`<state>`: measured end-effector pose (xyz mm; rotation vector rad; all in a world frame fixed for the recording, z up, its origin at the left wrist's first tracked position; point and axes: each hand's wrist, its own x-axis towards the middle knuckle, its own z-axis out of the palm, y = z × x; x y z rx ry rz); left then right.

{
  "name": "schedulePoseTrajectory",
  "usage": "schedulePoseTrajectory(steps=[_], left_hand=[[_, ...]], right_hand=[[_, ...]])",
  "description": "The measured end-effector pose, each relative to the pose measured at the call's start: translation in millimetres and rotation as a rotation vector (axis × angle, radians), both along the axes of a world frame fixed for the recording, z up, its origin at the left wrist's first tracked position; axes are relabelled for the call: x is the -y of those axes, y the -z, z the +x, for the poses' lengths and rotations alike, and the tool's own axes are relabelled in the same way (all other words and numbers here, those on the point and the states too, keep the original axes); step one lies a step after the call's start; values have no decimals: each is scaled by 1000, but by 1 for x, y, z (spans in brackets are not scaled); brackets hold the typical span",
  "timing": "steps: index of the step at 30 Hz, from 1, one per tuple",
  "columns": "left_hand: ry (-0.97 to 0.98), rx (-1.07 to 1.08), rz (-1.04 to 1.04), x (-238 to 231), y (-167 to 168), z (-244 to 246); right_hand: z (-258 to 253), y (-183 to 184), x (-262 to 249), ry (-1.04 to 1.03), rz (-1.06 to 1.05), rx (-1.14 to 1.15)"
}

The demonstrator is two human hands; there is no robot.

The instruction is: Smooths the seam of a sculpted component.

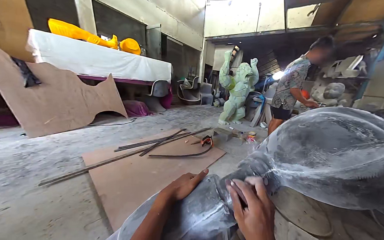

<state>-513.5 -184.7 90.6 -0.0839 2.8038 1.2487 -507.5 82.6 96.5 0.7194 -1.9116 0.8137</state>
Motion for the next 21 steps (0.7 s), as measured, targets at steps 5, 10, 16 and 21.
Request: schedulePoseTrajectory(steps=[5, 10, 16, 21], left_hand=[[-30, -4, 22, 4, 4, -2], [-18, -9, 1, 3, 4, -1], [0, -32, 30, 3, 5, -1], [9, -25, 28, 0, 4, 4]], right_hand=[[10, 27, -3, -96, -25, 3], [2, 0, 20, 38, 72, -45], [11, 33, -11, -159, 12, -70], [5, -19, 29, 90, 279, 20]])
